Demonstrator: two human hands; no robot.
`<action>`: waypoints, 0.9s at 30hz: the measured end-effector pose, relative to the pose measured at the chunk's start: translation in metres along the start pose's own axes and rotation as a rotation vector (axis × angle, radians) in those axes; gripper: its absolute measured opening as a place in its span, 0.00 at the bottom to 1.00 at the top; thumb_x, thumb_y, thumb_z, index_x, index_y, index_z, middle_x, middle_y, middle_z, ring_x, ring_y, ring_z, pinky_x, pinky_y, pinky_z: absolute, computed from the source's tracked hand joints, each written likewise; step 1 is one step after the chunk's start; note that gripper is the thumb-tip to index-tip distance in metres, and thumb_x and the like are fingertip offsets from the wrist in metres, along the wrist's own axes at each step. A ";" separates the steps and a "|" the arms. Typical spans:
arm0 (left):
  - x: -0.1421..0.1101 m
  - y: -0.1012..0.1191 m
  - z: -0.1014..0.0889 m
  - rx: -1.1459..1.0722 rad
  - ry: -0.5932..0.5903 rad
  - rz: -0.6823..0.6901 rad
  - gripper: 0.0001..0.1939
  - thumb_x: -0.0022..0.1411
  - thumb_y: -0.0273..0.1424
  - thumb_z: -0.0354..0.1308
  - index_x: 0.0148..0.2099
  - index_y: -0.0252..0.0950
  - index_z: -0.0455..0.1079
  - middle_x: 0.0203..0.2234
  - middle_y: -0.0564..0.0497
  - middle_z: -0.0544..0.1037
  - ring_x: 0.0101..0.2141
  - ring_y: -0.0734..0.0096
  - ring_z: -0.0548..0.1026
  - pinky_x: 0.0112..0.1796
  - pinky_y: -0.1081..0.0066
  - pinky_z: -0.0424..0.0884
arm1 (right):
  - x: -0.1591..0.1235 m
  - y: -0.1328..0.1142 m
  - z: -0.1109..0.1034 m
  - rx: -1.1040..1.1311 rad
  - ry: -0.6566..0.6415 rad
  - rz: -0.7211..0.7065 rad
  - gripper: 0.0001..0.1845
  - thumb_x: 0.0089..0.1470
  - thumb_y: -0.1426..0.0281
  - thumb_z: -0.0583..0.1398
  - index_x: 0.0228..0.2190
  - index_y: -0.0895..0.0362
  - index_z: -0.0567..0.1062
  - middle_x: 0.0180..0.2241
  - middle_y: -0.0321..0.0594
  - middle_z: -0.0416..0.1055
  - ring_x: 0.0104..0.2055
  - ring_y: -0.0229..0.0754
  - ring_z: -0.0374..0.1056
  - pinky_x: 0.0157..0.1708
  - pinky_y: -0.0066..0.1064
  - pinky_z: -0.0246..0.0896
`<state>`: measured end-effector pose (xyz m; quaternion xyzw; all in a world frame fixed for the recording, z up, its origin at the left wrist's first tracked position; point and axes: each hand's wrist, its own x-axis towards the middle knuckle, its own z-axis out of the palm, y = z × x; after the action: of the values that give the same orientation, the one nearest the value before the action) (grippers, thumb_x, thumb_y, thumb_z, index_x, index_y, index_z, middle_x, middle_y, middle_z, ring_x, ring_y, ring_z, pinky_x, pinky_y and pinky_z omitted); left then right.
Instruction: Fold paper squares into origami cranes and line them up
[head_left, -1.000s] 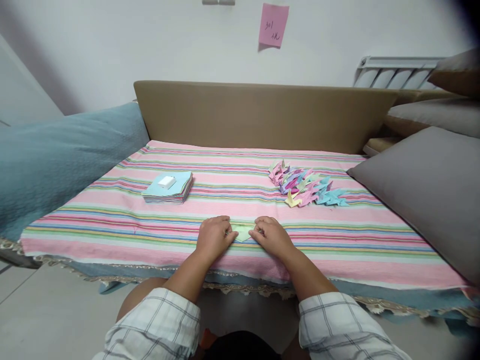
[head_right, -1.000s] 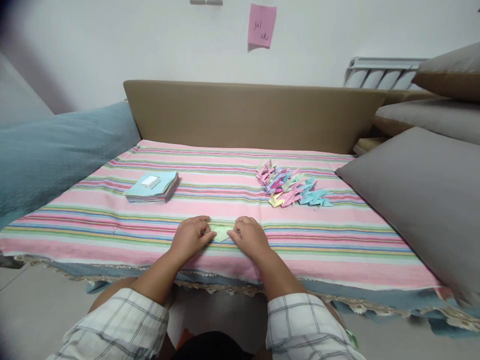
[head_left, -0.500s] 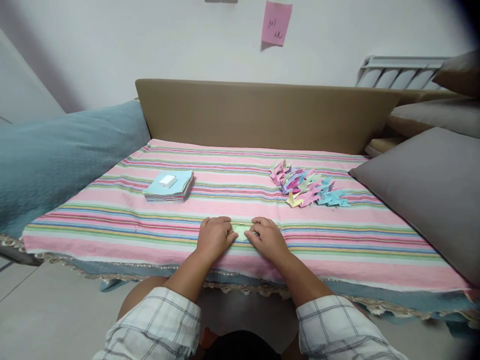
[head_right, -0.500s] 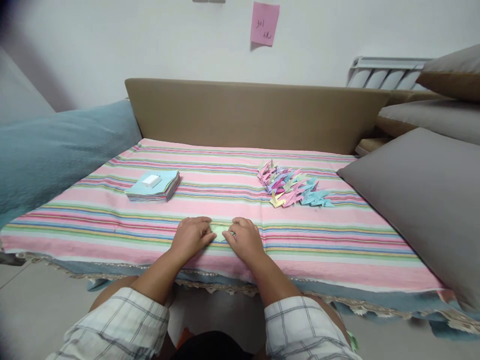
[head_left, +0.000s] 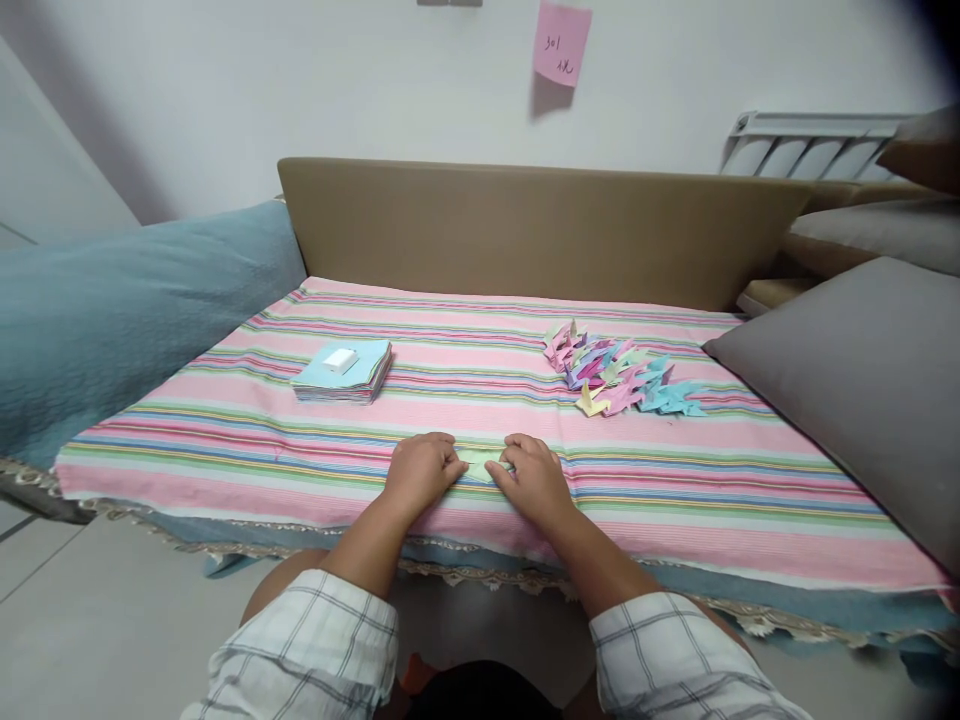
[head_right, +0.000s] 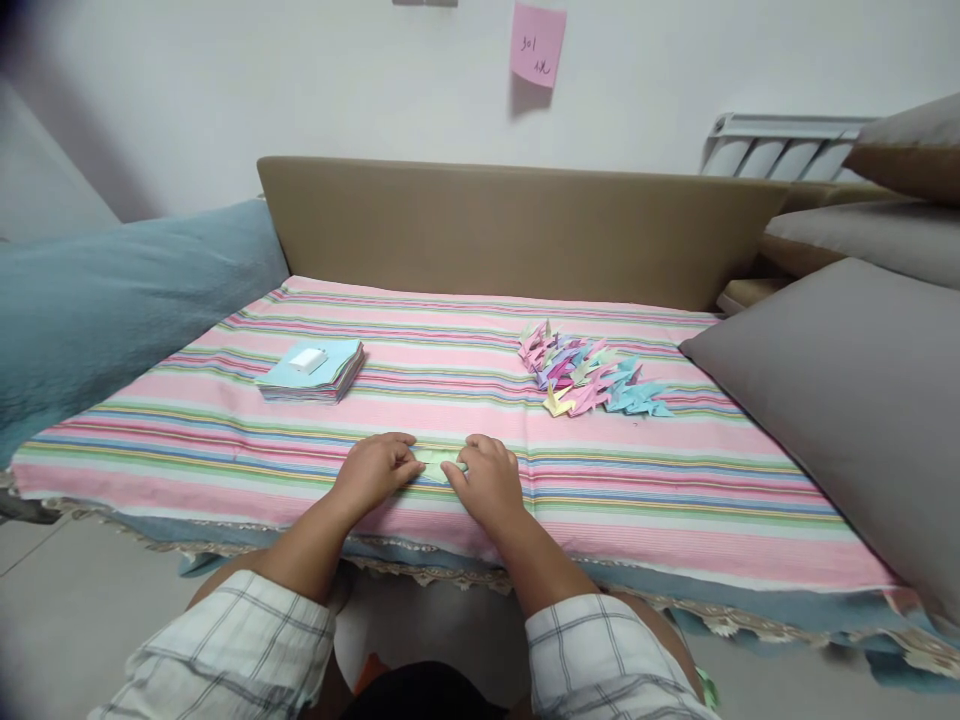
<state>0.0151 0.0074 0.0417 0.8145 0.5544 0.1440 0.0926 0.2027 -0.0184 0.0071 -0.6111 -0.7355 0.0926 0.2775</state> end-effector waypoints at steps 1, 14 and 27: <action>0.000 0.000 0.001 0.012 -0.001 0.002 0.10 0.54 0.36 0.59 0.24 0.39 0.73 0.42 0.50 0.78 0.42 0.64 0.74 0.43 0.67 0.64 | 0.000 -0.001 0.000 -0.005 0.000 -0.001 0.11 0.53 0.61 0.58 0.28 0.54 0.74 0.46 0.43 0.69 0.48 0.48 0.62 0.47 0.42 0.54; -0.001 0.004 0.002 0.101 -0.025 0.054 0.08 0.55 0.33 0.57 0.27 0.38 0.76 0.42 0.48 0.78 0.43 0.61 0.72 0.45 0.65 0.65 | 0.001 -0.004 0.001 -0.010 -0.019 0.035 0.08 0.49 0.62 0.61 0.26 0.53 0.75 0.48 0.42 0.67 0.50 0.49 0.60 0.47 0.43 0.54; -0.003 -0.006 0.005 0.090 0.034 0.065 0.10 0.56 0.38 0.60 0.30 0.37 0.75 0.40 0.45 0.77 0.44 0.57 0.71 0.47 0.63 0.63 | -0.001 -0.003 0.002 -0.017 -0.018 0.027 0.07 0.50 0.63 0.61 0.26 0.53 0.75 0.49 0.42 0.67 0.50 0.49 0.60 0.48 0.44 0.53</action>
<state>0.0102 0.0072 0.0349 0.8330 0.5348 0.1356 0.0419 0.1991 -0.0193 0.0067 -0.6224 -0.7304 0.0957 0.2644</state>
